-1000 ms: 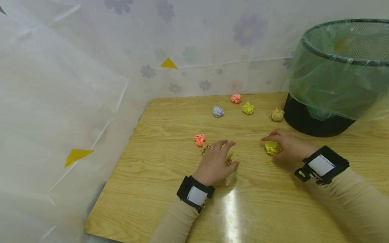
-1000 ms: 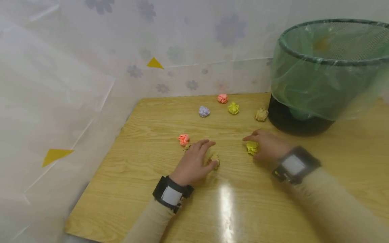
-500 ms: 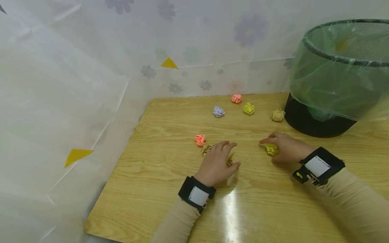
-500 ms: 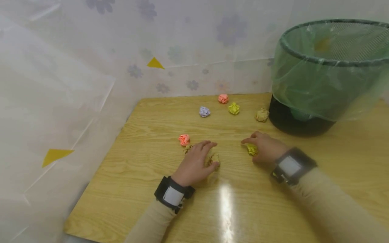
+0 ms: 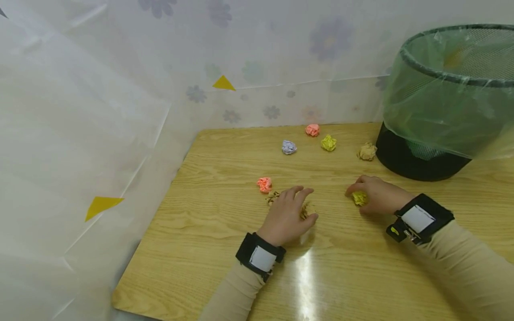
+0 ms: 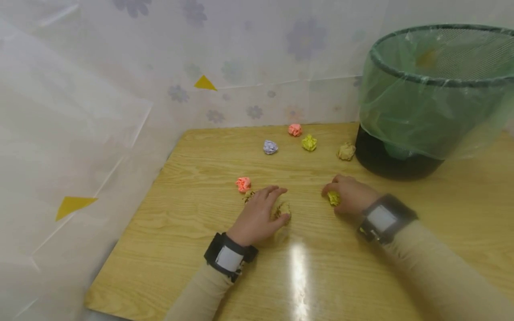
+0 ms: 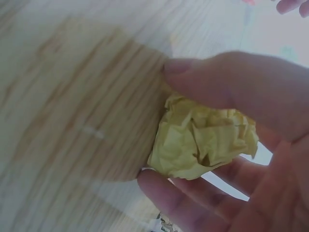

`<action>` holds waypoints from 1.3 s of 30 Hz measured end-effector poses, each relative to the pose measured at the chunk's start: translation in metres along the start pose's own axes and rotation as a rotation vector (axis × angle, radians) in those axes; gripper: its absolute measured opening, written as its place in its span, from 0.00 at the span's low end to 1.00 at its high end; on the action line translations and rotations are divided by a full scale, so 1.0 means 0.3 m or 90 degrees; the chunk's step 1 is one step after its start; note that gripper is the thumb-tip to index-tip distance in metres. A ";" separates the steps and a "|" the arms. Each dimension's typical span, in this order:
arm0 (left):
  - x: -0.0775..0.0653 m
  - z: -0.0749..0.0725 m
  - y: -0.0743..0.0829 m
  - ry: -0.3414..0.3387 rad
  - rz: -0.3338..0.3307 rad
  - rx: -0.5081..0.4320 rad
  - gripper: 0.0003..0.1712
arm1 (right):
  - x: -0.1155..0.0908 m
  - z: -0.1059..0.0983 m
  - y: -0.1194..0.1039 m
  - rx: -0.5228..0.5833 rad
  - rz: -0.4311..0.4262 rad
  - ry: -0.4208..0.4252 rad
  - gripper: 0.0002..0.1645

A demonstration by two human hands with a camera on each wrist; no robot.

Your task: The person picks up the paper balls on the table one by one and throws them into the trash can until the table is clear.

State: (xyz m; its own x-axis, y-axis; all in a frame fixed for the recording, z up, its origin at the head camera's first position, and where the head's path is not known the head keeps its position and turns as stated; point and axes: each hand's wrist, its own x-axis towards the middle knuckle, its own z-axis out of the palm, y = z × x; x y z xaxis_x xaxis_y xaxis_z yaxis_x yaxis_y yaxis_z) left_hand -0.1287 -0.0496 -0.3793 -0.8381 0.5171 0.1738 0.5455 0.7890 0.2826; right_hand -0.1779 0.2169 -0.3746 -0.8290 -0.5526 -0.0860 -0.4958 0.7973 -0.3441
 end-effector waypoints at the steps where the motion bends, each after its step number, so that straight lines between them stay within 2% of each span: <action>1: 0.000 0.000 0.000 -0.002 0.001 0.001 0.33 | 0.000 0.000 0.000 -0.002 -0.002 0.002 0.24; 8: 0.000 0.000 0.004 -0.016 0.003 0.009 0.33 | -0.005 -0.003 0.005 0.003 -0.023 0.003 0.16; 19: -0.005 -0.011 0.010 -0.042 -0.011 0.015 0.32 | -0.041 -0.047 -0.001 0.006 -0.028 0.024 0.13; 25: -0.004 -0.020 0.015 -0.043 -0.007 0.008 0.32 | -0.059 -0.088 -0.011 -0.011 -0.041 0.033 0.14; 31: 0.007 -0.040 0.024 -0.034 0.000 0.011 0.33 | -0.087 -0.145 -0.047 -0.033 -0.014 0.040 0.14; 39: 0.016 -0.065 0.048 -0.023 0.011 0.026 0.32 | -0.123 -0.197 -0.056 -0.045 -0.017 0.057 0.14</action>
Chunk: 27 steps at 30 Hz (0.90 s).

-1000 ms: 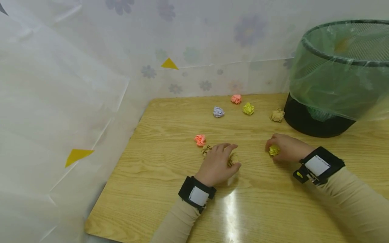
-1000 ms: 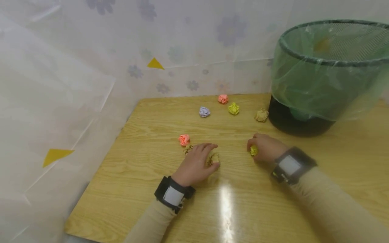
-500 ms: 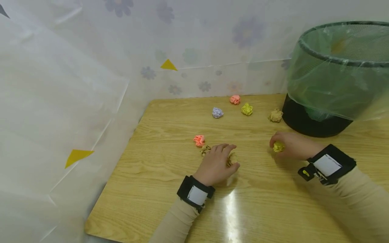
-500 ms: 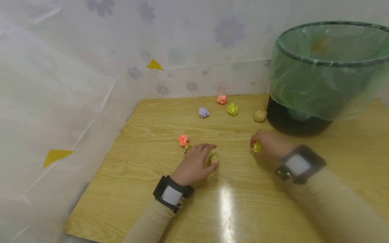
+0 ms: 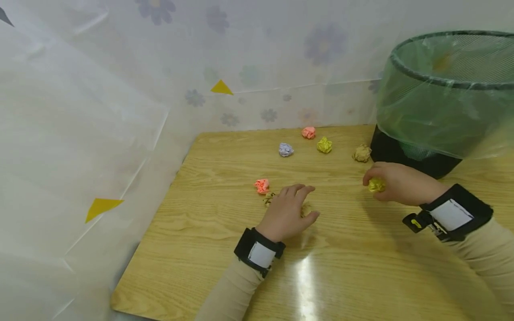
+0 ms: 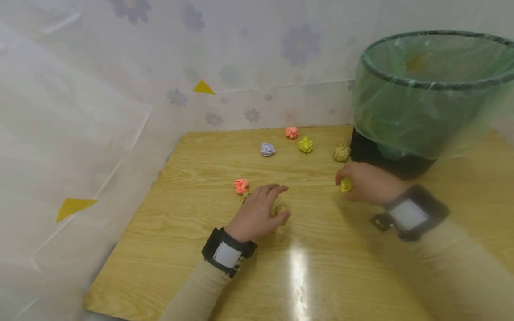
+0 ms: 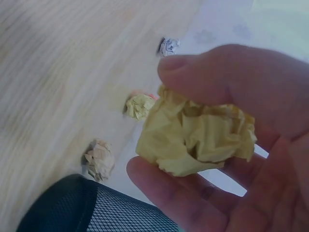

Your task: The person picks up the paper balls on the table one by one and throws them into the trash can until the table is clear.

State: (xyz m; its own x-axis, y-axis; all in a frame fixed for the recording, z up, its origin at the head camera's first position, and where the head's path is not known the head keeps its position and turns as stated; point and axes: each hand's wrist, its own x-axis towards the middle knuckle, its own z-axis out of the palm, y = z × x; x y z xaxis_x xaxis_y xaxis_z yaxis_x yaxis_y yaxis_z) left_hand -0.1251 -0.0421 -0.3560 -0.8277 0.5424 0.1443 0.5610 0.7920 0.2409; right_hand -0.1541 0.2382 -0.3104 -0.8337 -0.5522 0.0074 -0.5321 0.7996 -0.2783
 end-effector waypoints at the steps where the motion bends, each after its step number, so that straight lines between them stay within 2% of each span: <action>1: 0.001 -0.002 0.002 0.001 0.000 0.001 0.32 | -0.003 -0.006 -0.001 -0.004 0.001 0.001 0.14; 12: 0.013 -0.029 0.022 0.005 0.008 -0.010 0.32 | -0.023 -0.071 -0.018 -0.010 0.023 0.007 0.14; 22: 0.027 -0.057 0.048 0.012 0.020 -0.012 0.32 | -0.040 -0.135 -0.028 -0.040 0.020 0.024 0.14; 27: 0.038 -0.069 0.066 0.026 0.027 -0.014 0.32 | -0.051 -0.158 -0.026 -0.047 0.026 0.035 0.15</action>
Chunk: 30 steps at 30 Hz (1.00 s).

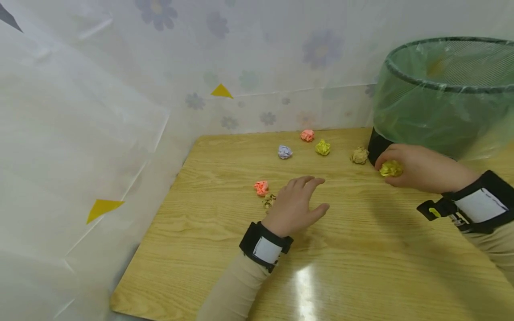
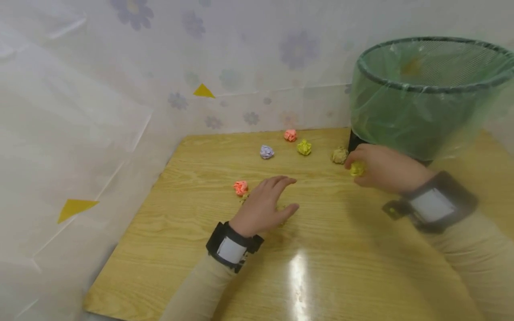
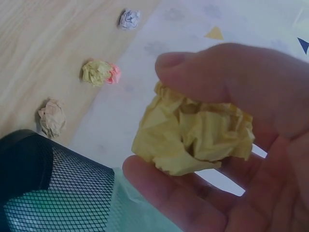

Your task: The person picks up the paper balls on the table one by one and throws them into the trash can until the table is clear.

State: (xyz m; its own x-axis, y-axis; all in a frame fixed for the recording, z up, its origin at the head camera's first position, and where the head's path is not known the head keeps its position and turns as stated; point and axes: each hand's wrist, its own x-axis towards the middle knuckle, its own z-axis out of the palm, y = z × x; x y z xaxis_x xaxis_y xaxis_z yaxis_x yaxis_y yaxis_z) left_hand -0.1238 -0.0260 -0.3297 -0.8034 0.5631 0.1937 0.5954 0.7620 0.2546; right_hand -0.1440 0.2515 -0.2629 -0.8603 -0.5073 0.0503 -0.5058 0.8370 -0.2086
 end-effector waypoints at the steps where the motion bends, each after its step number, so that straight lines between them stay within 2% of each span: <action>1: 0.003 -0.002 0.004 0.003 0.003 0.000 0.32 | -0.001 -0.004 0.001 -0.003 0.002 0.004 0.15; 14: 0.014 -0.018 0.022 0.010 0.006 0.013 0.31 | 0.007 -0.086 -0.012 -0.034 0.058 0.013 0.18; 27: 0.025 -0.036 0.036 0.026 0.017 0.012 0.31 | 0.005 -0.165 0.009 -0.061 0.082 0.033 0.22; 30: 0.028 -0.043 0.040 0.028 0.022 0.013 0.31 | 0.004 -0.184 0.015 -0.080 0.080 0.057 0.21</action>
State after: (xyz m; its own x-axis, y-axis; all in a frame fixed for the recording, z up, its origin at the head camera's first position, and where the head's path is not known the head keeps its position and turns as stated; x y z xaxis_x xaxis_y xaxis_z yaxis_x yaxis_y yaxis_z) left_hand -0.1233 -0.0162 -0.3127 -0.7810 0.5749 0.2439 0.6223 0.7490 0.2275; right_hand -0.1510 0.2660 -0.2099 -0.9164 -0.3820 0.1194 -0.3936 0.9143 -0.0962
